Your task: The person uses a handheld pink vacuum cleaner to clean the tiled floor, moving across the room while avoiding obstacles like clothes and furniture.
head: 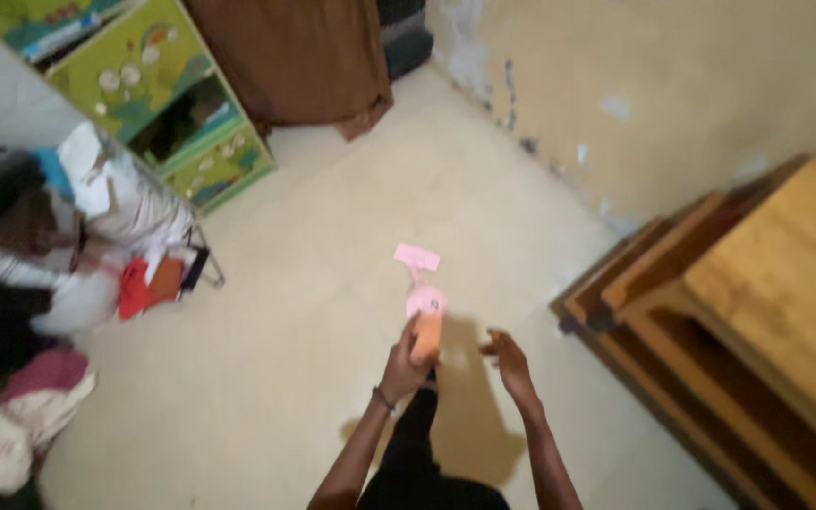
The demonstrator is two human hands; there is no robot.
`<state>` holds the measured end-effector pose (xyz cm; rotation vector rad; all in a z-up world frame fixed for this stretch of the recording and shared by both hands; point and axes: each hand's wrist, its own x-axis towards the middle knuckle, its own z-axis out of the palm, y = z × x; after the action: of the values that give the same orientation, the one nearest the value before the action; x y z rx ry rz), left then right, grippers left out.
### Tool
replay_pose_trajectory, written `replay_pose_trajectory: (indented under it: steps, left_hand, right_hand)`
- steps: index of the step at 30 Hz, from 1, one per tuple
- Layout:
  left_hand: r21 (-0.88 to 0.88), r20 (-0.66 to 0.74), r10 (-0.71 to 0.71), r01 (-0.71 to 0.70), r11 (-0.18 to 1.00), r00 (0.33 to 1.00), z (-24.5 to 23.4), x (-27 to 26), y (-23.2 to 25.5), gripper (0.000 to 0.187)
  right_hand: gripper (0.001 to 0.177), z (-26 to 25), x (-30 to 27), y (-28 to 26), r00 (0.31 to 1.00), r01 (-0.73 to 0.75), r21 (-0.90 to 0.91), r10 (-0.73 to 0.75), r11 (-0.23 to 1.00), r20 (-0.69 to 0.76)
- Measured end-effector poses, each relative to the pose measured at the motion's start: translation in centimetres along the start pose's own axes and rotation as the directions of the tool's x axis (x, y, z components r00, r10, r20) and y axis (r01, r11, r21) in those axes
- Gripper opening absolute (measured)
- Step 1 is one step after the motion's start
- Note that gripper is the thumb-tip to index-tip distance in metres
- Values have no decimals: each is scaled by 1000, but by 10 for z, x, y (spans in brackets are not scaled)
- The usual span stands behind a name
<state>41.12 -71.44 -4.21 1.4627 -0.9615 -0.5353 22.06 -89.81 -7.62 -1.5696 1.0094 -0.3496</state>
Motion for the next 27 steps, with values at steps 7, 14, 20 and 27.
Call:
replay_pose_trajectory:
  steps: [7,14,20,27]
  left_hand:
    - [202,-60,-62,73,977,996,6,191,-31,74]
    - [114,-88,-14,24,993,996,-9,382,-66,69]
    - [219,68,0,-15,976,998,-40,426,-82,76]
    - [707,371,-246,-101,700,895,-65,375,-72,84]
  right_hand:
    - [43,-30,132,-67,962,-247,-212,265,946,62]
    - [34,-42,219,-110,999,19,-9,-19,1000,-43]
    - [38,-48,216,-114,973,-223,-70,226,972,38]
    - [50,-76,216,-128,930,-364,-32,365,931,49]
